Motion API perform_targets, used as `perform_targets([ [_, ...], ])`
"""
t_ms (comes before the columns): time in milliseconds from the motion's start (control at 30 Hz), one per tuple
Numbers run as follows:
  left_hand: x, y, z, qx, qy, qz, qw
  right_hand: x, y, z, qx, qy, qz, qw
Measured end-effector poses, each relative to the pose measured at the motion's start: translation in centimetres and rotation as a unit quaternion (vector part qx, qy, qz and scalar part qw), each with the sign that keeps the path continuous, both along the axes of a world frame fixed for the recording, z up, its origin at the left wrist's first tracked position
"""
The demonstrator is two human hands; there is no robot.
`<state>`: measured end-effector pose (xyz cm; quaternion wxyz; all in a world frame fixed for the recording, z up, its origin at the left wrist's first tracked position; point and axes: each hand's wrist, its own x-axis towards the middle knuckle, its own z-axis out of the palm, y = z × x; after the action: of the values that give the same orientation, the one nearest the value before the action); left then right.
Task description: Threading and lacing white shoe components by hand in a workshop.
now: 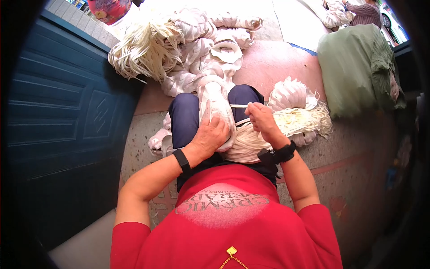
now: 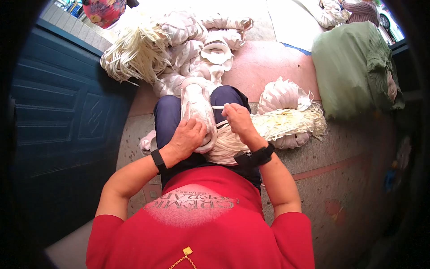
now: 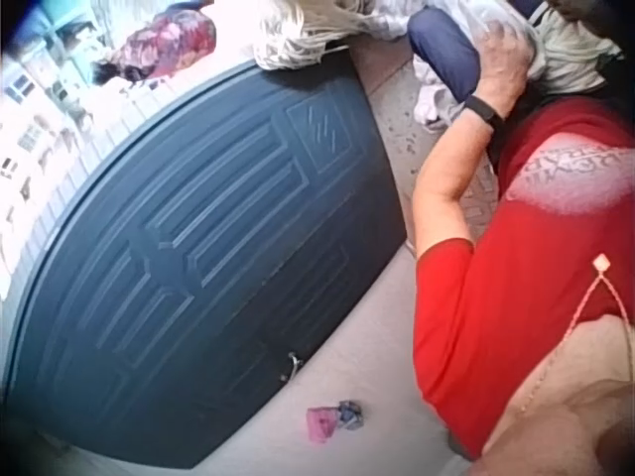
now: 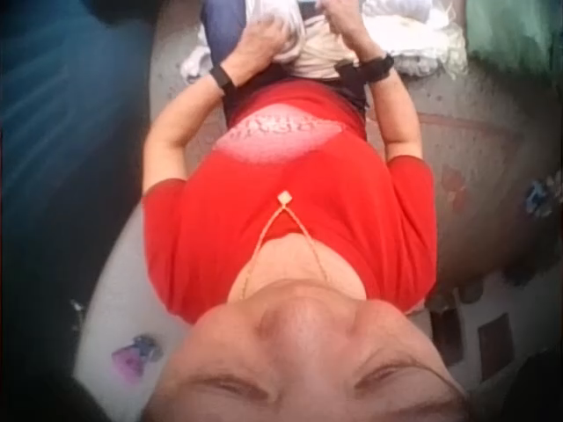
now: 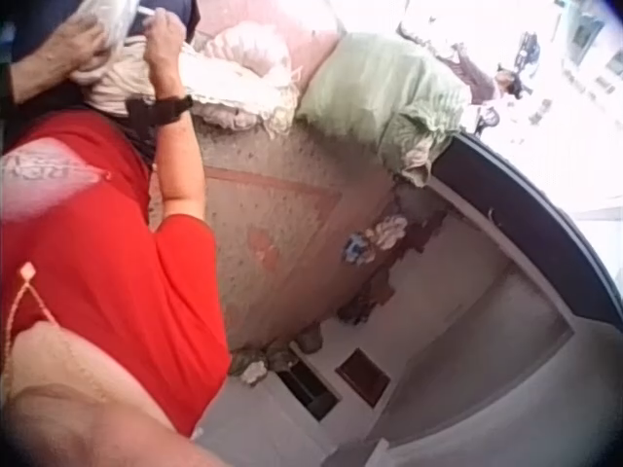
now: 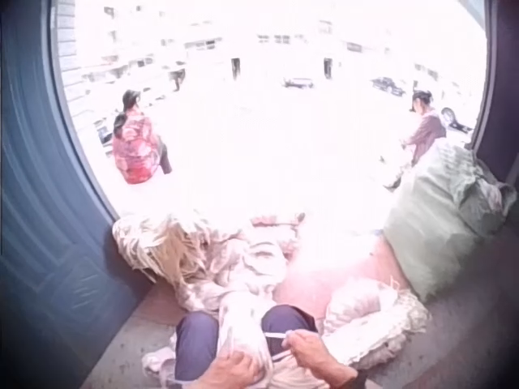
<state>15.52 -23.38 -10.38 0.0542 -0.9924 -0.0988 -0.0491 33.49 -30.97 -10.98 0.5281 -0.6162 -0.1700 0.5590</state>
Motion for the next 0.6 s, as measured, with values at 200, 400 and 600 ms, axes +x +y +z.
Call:
perform_targets([
  [200,1.6,-1.3,1.1,-0.012,0.076,-0.041,0.996,3.2,0.6,6.6,0.180,0.056,-0.065,0.980],
  [400,-0.2,-0.4,2.8,-0.167,-0.003,0.086,0.982,2.1,0.6,1.9,0.091,-0.039,0.103,0.990],
  [600,-2.2,1.5,0.8,-0.349,-0.006,0.310,0.884,-4.8,-0.1,-2.5,0.038,-0.358,0.140,0.922],
])
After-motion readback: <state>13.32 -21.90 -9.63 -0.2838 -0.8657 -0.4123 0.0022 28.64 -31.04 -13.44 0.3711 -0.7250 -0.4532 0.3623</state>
